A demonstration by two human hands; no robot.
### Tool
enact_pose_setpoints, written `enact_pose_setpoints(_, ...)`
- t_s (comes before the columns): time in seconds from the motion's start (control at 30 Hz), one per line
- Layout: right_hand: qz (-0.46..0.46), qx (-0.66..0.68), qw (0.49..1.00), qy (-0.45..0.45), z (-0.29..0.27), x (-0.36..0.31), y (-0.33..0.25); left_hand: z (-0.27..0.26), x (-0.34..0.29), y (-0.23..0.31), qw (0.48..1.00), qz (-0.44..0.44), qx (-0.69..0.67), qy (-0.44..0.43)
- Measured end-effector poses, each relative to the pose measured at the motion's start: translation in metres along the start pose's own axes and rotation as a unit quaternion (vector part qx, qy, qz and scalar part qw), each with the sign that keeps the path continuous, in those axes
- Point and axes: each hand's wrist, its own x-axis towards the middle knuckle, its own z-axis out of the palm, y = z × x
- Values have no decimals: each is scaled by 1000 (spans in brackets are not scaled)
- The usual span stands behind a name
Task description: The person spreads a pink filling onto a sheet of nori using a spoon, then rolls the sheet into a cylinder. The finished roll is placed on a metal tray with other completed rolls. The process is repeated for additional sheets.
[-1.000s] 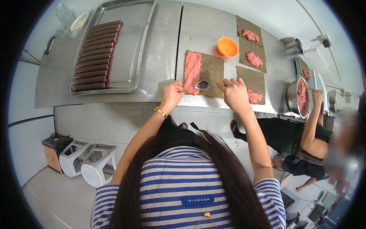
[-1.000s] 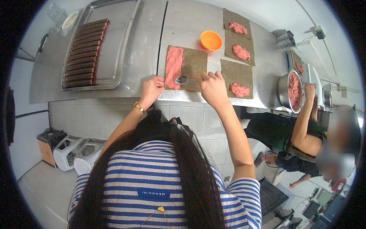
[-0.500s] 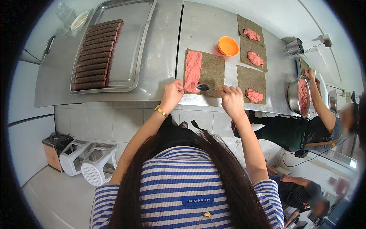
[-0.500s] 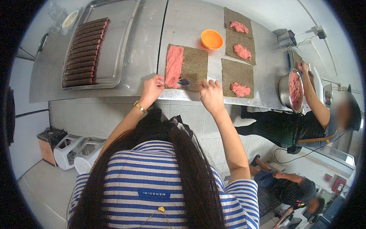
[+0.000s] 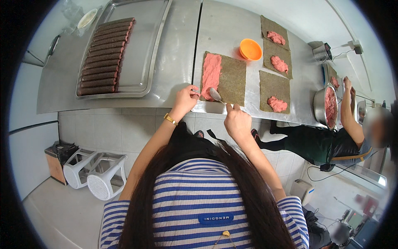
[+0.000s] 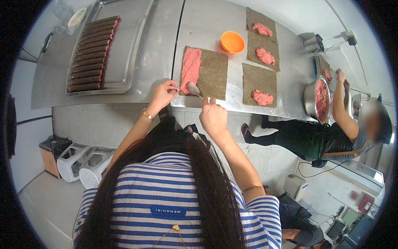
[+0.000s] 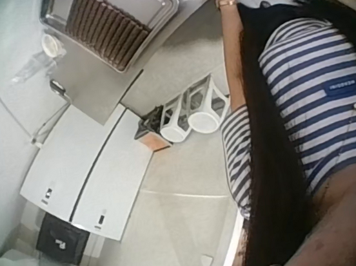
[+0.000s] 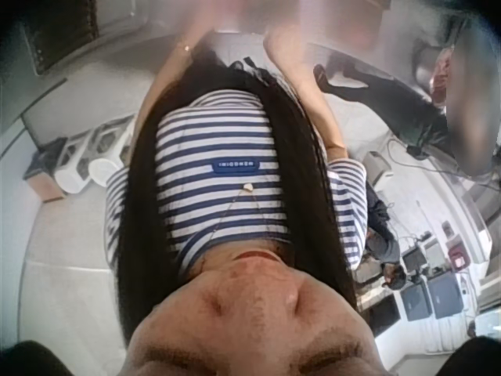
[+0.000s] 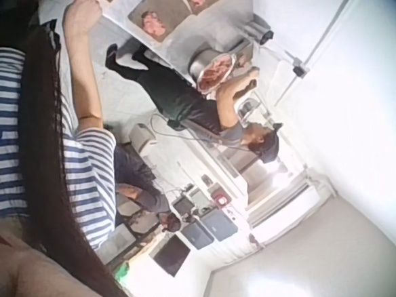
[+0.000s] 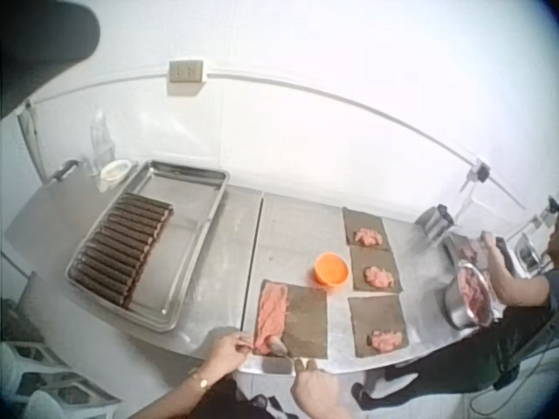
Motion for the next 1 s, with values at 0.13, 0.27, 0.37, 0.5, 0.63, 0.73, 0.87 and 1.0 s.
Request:
enact_pose_setpoints(0.13, 10, -4, 998, -57, 5, -5, -15, -2, 5, -10, 995, -35, -88, -42)
enact_pose_setpoints(0.27, 13, 15, 998, -63, 6, -6, -25, -4, 9, -15, 986, -60, -139, -74)
enact_pose_setpoints(0.37, 7, 40, 998, -43, 0, 0, -23, -7, 9, -15, 983, -70, -152, -82)
enact_pose_setpoints(0.5, -13, 60, 998, 2, -23, 10, 1, -9, 9, -12, 985, -61, -137, -87)
enact_pose_setpoints(0.63, -103, 23, 994, 41, -43, 16, 24, -9, 9, -10, 984, -58, -141, -90)
enact_pose_setpoints(0.73, -175, -34, 983, 51, -47, 20, 36, -9, 8, -8, 985, -69, -132, -83)
enact_pose_setpoints(0.87, -225, -52, 971, 67, -39, 29, 40, -9, 7, -5, 985, -70, -133, -79)
enact_pose_setpoints(1.0, -262, -60, 961, 66, -27, 49, 38, -9, 6, -3, 989, -61, -112, -74)
